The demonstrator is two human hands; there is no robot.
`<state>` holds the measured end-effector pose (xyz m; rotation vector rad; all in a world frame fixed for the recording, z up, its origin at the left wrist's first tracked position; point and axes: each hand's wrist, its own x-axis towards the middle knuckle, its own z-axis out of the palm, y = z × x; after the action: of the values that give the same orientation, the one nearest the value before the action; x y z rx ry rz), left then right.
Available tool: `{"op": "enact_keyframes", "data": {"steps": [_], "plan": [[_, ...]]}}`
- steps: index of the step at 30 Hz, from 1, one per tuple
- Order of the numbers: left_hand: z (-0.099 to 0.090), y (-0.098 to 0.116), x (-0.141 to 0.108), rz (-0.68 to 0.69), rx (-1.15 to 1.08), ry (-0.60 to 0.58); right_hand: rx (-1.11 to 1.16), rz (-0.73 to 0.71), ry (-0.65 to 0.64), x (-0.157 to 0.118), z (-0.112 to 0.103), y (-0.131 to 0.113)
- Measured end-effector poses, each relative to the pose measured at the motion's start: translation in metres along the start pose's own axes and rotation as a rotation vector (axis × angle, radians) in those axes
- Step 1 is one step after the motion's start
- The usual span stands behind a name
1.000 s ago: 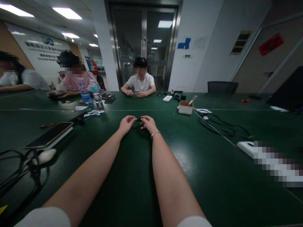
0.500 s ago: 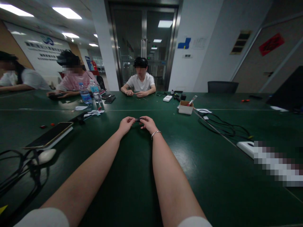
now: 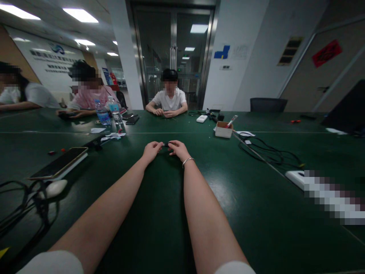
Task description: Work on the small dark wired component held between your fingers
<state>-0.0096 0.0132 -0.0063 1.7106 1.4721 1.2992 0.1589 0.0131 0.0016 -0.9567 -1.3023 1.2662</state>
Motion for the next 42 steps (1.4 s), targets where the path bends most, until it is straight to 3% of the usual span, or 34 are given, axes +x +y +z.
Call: {"op": "enact_keyframes", "data": {"steps": [19, 31, 42], "plan": [[-0.006, 0.010, -0.007, -0.054, 0.066, -0.025, 0.010, -0.037, -0.162, -0.004, -0.004, -0.003], [0.000, 0.002, -0.002, -0.027, 0.013, -0.022, 0.014, 0.004, -0.088, -0.002, -0.003, -0.001], [0.003, 0.004, -0.004, 0.189, -0.184, -0.026, -0.001, 0.053, -0.041, 0.001, -0.003, 0.001]]}}
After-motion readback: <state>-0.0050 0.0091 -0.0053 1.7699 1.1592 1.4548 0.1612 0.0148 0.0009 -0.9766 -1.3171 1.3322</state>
